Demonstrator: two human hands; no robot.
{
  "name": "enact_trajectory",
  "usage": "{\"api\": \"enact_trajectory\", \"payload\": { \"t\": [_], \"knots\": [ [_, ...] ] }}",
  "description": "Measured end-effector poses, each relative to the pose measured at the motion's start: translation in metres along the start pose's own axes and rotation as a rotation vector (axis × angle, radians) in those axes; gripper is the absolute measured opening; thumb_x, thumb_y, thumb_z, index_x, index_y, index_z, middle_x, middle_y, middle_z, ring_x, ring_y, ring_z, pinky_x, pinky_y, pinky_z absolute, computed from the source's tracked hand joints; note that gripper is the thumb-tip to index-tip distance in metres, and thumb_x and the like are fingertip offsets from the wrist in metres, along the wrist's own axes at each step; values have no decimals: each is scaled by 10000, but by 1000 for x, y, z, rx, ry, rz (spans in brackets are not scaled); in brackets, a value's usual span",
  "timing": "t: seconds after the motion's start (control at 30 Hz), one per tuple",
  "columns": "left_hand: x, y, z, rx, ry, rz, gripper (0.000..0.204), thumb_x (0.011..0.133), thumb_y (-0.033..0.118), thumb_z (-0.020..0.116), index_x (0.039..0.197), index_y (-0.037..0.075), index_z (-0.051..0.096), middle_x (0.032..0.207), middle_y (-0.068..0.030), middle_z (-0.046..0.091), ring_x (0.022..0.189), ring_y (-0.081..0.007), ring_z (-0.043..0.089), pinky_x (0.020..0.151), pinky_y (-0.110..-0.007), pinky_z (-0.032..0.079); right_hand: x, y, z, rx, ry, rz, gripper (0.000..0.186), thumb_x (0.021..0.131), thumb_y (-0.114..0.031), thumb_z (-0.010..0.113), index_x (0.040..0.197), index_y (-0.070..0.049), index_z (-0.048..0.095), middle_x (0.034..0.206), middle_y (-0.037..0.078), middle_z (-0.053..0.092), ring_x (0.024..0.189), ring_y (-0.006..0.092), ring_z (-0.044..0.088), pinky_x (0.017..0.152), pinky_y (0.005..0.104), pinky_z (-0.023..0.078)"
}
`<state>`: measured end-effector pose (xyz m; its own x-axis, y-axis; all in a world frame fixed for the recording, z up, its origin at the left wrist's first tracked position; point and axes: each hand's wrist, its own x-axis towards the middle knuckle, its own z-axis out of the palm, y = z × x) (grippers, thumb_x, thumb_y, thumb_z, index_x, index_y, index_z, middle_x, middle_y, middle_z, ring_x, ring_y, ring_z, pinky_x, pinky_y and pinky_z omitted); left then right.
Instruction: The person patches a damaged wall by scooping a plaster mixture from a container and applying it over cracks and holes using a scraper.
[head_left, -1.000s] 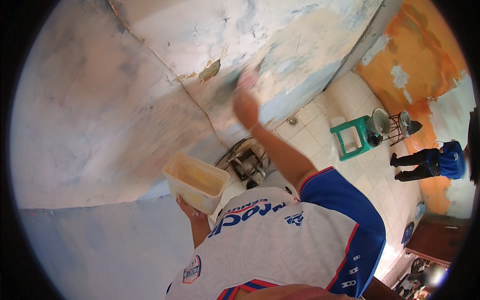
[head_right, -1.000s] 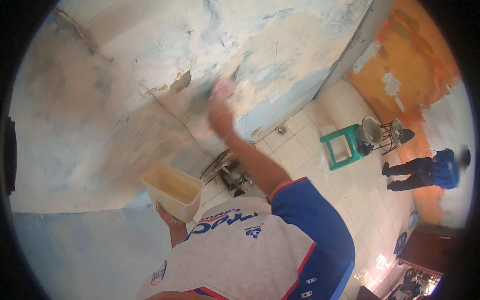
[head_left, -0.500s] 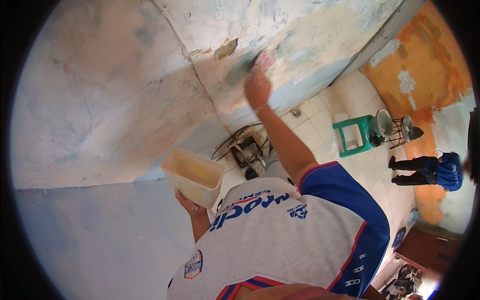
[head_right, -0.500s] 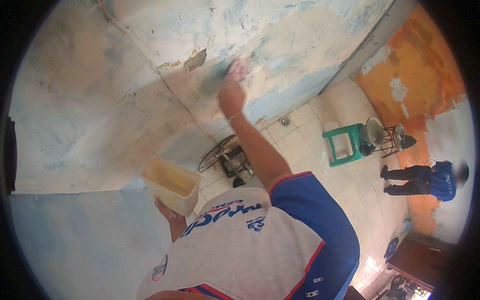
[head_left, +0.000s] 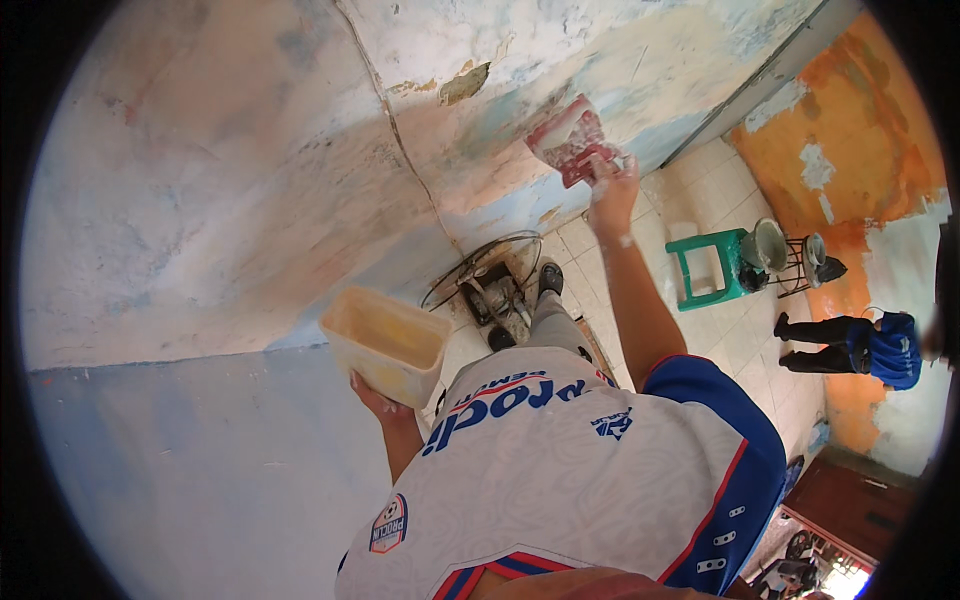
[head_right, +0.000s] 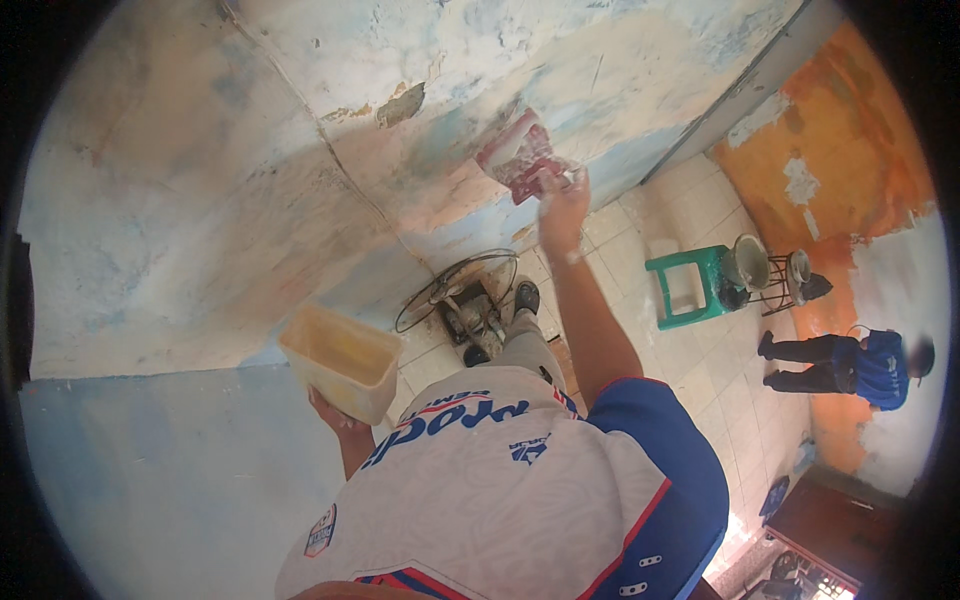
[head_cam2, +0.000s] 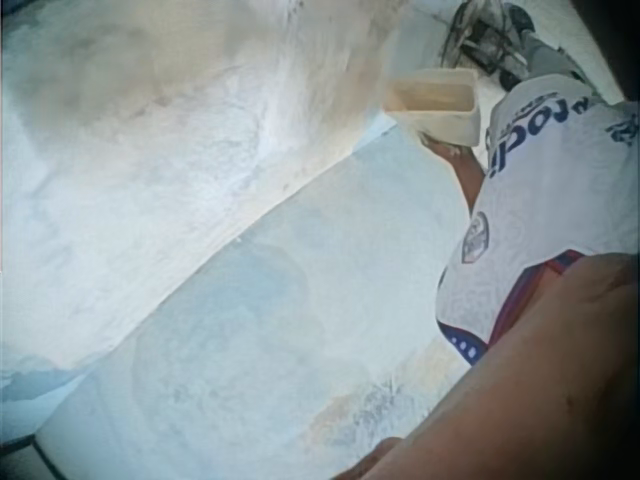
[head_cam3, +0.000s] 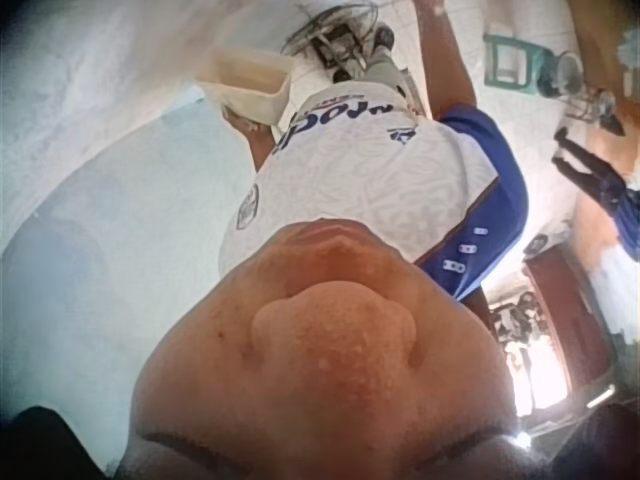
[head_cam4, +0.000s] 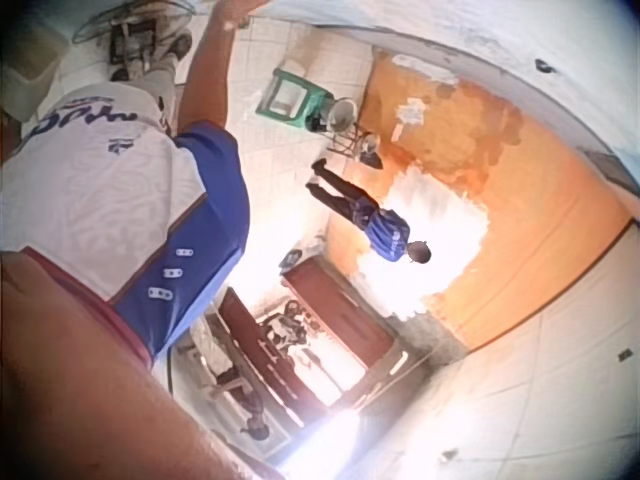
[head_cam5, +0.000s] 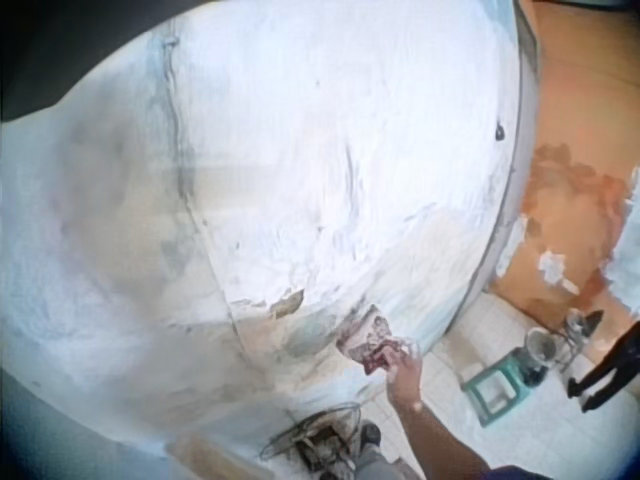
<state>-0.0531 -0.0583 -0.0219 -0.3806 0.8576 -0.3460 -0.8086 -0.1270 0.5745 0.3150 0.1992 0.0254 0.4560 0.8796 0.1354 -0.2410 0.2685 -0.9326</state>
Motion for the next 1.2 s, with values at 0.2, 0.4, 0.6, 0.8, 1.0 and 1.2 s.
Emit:
{"api": "enact_trajectory", "payload": {
  "t": [0.2, 0.4, 0.6, 0.8, 1.0, 1.2],
  "knots": [
    [0, -4, 9, 112, 19, 47, 598, 1001, 450, 443, 1472, 87, 382, 1417, -142, 512, 1282, -339, 518, 1052, -492, 465, 7, -12, -3, 459, -116, 212, 235, 969, -14, 568, 1176, -86, 483, 1107, 138, 632, 952, 283, 664, 793, 473, 565],
    [21, -11, 20, 64, -49, 26, 566, 1003, 426, 444, 1447, 77, 407, 1400, -138, 526, 1261, -325, 536, 1041, -473, 476, -23, -37, 14, 714, -354, 348, 282, 1004, -112, 550, 1281, -99, 496, 1207, 86, 629, 1036, 268, 658, 898, 493, 552],
    [56, -20, 57, -50, -155, -131, 536, 993, 419, 461, 1410, 83, 438, 1347, -116, 558, 1232, -298, 560, 1027, -454, 487, -26, -43, 9, 589, -278, 343, 211, 1019, -109, 517, 1227, -73, 516, 1185, 115, 631, 1049, 256, 662, 873, 470, 573],
    [70, -29, 62, 16, -176, -135, 529, 990, 388, 477, 1414, 75, 433, 1351, -136, 552, 1230, -313, 559, 1029, -467, 486, 4, 8, 57, -393, 351, -235, 203, 939, -75, 582, 1107, 11, 507, 1003, 143, 652, 810, 309, 683, 711, 399, 550],
    [59, -28, 45, 41, -134, -163, 567, 990, 432, 479, 1425, 71, 428, 1363, -146, 546, 1232, -323, 558, 1027, -467, 491, 12, 27, 141, -688, 267, -429, 155, 858, -71, 615, 1000, -11, 599, 861, 210, 701, 770, 343, 698, 680, 421, 539],
    [53, -19, 35, 83, -53, -113, 538, 993, 392, 475, 1424, 74, 426, 1364, -141, 546, 1222, -328, 565, 1021, -472, 494, -45, 72, 152, -746, -16, -556, 148, 854, -69, 598, 1000, -42, 584, 867, 189, 662, 787, 409, 647, 678, 479, 516]
  ]
}}
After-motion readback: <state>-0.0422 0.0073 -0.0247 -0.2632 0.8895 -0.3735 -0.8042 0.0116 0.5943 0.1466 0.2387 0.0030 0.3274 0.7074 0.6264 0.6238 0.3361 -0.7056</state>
